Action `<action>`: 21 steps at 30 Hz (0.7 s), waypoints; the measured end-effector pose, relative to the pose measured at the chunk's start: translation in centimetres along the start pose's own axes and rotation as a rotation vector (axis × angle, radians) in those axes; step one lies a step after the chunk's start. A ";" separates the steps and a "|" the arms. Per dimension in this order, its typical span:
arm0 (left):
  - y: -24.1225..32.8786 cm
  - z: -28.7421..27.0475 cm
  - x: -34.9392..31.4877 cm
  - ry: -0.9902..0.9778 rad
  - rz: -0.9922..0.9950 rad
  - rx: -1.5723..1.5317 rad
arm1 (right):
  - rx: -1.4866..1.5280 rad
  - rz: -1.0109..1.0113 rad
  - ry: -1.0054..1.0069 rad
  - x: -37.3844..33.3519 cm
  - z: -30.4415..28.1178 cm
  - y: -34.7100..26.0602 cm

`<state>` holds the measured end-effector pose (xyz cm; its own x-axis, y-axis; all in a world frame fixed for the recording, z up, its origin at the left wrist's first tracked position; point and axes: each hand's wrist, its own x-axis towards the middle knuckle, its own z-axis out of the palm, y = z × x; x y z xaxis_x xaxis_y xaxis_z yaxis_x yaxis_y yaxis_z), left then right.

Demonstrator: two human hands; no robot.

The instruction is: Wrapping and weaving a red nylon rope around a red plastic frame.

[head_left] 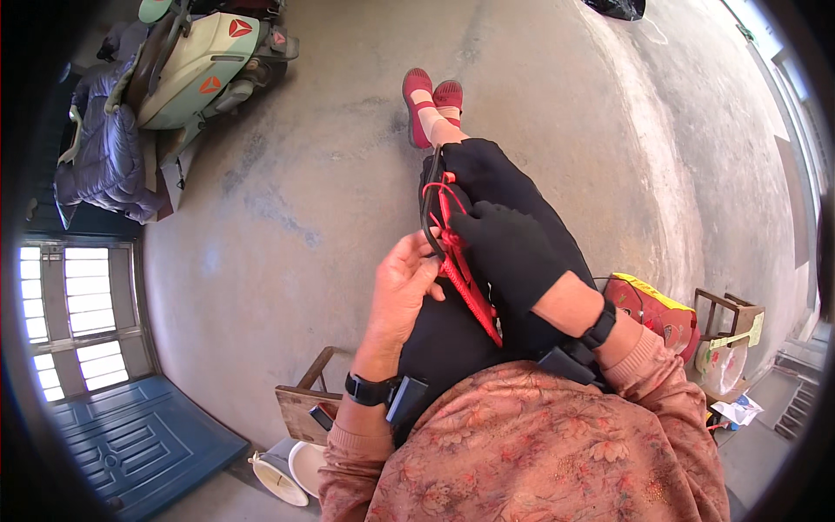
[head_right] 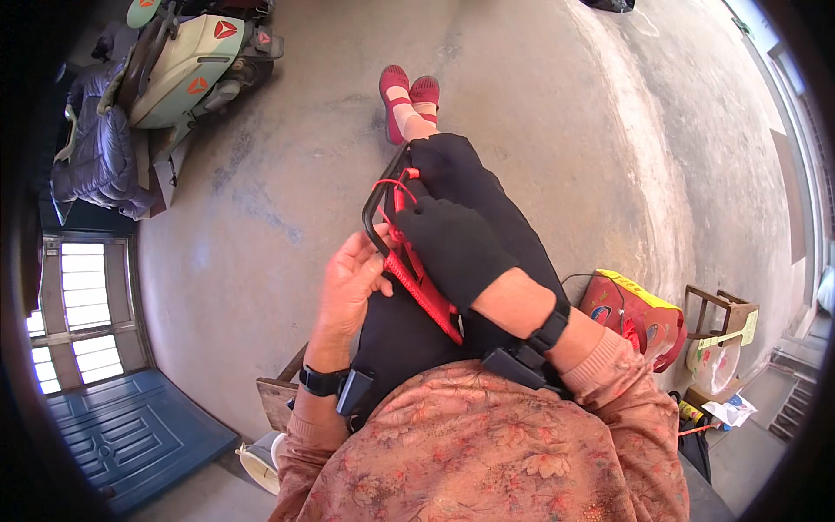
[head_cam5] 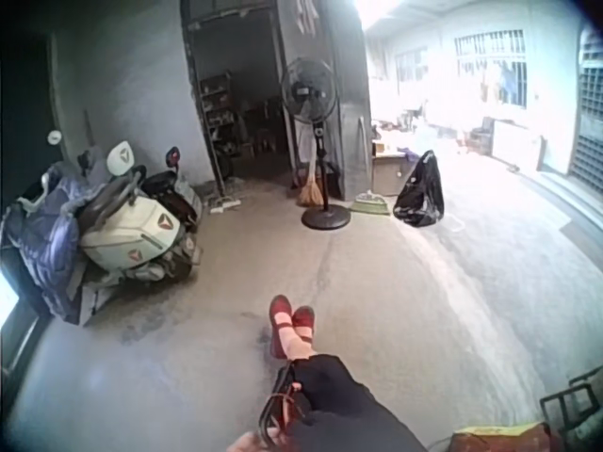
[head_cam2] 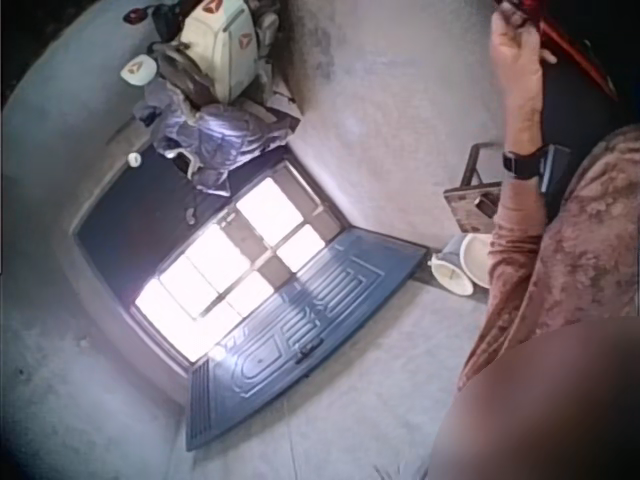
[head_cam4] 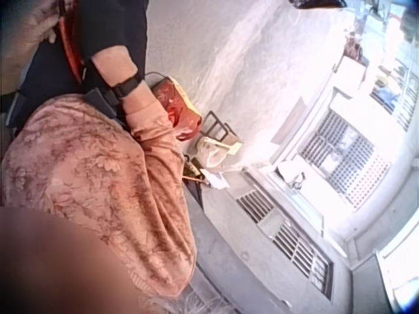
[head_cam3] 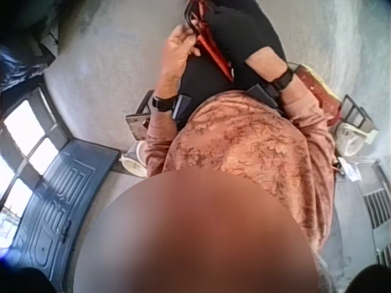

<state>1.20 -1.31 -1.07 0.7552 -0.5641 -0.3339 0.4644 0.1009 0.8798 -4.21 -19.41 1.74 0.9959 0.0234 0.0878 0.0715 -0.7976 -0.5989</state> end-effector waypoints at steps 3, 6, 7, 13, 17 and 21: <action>-1.1 -0.5 0.3 0.013 0.012 0.030 | 0.221 0.004 0.045 0.2 1.1 -0.5; -0.6 -0.3 0.2 0.045 0.043 0.056 | 0.439 -0.019 0.093 0.0 0.8 -0.6; -0.3 -0.3 0.1 0.082 0.067 0.072 | 0.523 -0.036 0.125 -0.1 0.5 -0.6; 3.7 -5.3 -1.5 0.220 0.096 -0.568 | 0.447 0.072 0.402 -0.3 -0.8 0.2; 8.1 -6.3 -6.0 0.019 0.115 -0.875 | 0.308 -0.064 0.282 1.3 -3.2 -1.9; 10.3 -3.1 -8.7 -0.209 0.173 -0.740 | 0.024 -0.449 0.296 2.2 -0.5 -3.0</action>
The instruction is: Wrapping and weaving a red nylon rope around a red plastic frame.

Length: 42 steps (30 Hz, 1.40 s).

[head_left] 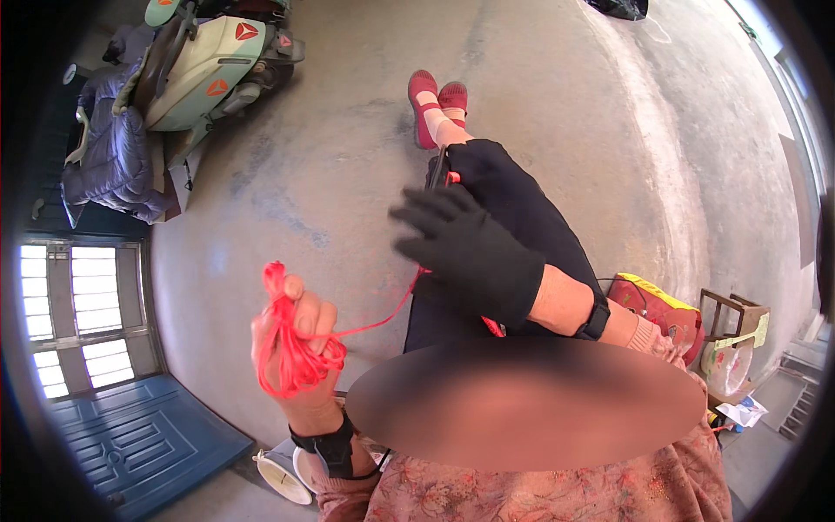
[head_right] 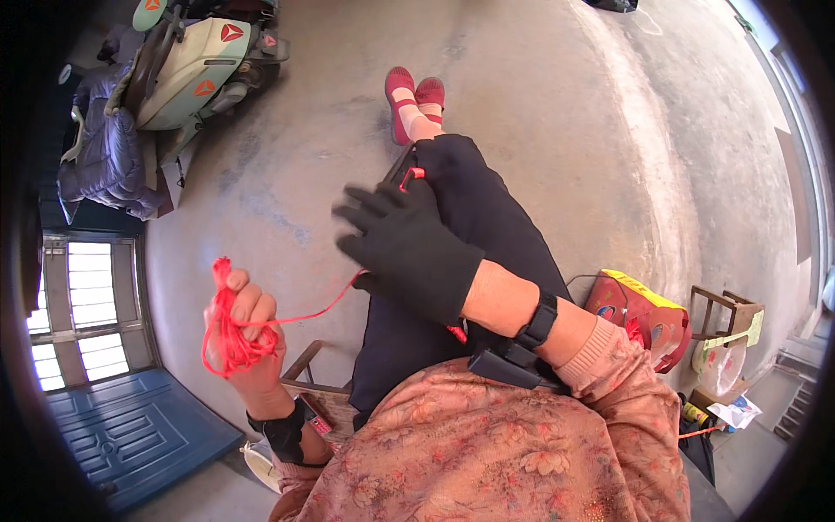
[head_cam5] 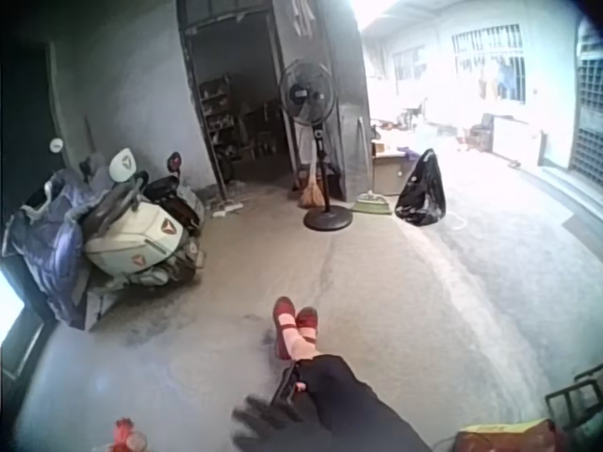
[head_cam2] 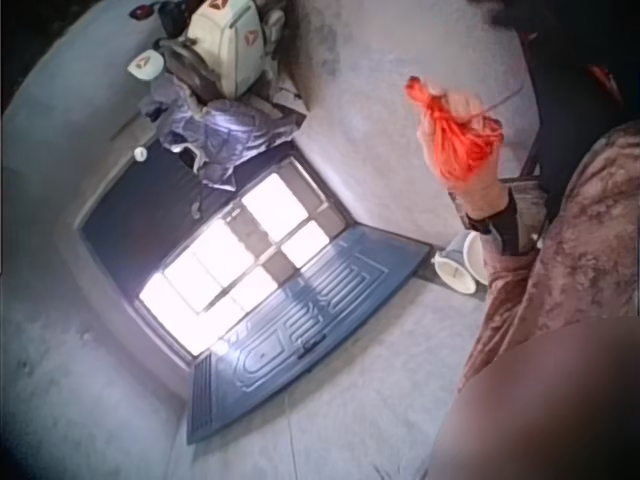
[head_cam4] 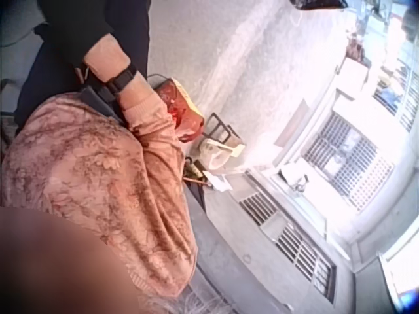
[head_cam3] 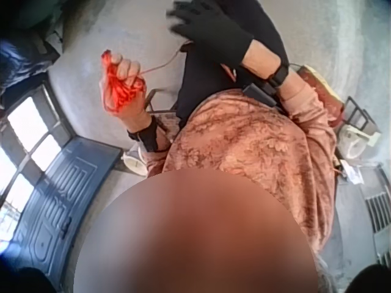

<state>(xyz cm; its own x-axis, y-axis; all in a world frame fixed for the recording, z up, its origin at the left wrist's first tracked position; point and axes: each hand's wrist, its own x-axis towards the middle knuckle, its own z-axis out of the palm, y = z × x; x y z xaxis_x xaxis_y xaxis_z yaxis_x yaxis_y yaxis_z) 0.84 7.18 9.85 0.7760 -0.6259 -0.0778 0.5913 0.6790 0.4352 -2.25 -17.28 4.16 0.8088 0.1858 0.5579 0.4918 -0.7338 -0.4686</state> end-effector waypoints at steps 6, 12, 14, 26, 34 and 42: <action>-0.2 -1.4 -1.1 0.545 0.231 0.538 | 0.896 0.448 -0.449 -1.2 -6.2 -0.8; -6.5 -4.4 3.0 0.354 -0.158 0.986 | 1.521 0.826 -0.200 -6.5 -7.0 -2.3; -9.2 -5.2 4.1 0.168 -0.055 1.062 | 1.513 0.984 -0.190 -6.2 -8.1 -3.7; -6.6 -4.7 4.8 0.396 -0.025 0.677 | 0.955 0.861 0.028 -1.5 -8.9 -1.1; -7.0 -6.8 5.8 0.316 0.081 1.172 | 0.235 0.546 -0.284 -3.9 -0.2 3.5; -9.1 -5.6 6.5 0.195 0.229 1.408 | 0.286 0.170 0.053 -6.6 -0.3 6.1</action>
<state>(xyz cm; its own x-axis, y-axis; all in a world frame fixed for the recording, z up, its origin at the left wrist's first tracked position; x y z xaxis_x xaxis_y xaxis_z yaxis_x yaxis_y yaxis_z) 1.75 -0.95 0.36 0.9077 -0.4172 0.0446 -0.1632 -0.2532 0.9536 -4.70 -23.25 -2.18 0.8728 0.0371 0.4866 0.4280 -0.5371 -0.7269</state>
